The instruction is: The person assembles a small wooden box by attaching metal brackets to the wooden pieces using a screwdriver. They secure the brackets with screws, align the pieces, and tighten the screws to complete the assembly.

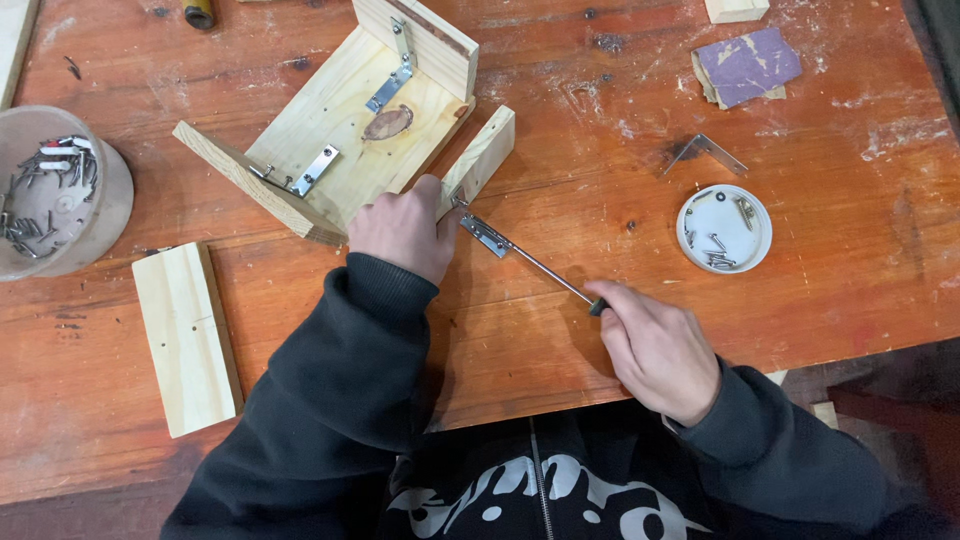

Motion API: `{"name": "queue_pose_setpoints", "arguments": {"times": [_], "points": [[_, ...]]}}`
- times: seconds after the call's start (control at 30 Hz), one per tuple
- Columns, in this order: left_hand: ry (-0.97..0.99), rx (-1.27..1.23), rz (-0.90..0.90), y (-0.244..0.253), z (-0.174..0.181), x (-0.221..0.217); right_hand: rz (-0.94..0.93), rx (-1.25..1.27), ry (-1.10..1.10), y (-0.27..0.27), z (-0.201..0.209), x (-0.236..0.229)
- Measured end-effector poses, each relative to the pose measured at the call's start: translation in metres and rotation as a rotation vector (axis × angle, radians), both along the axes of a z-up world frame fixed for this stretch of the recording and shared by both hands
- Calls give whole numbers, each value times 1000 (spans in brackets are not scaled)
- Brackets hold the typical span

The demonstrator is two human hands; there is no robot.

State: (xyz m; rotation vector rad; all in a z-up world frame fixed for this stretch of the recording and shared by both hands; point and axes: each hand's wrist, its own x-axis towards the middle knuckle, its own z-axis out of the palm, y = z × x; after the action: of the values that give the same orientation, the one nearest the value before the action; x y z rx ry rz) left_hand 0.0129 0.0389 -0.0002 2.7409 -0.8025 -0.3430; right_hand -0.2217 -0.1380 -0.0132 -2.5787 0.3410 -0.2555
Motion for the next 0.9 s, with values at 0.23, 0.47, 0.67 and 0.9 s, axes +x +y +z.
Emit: {"name": "queue_pose_setpoints", "arguments": {"times": [0.23,0.47,0.67,0.9], "points": [[-19,13,4,-1,-3,0,-30,-153,-100,2,3,-5],[-5,16,-2,1,0,0,-28,-145,-115,0,6,-6],[18,9,-14,2,1,0,-129,-332,-136,-21,-5,6],[1,13,-144,7,8,-7,-141,-652,-199,-42,-30,57]]}}
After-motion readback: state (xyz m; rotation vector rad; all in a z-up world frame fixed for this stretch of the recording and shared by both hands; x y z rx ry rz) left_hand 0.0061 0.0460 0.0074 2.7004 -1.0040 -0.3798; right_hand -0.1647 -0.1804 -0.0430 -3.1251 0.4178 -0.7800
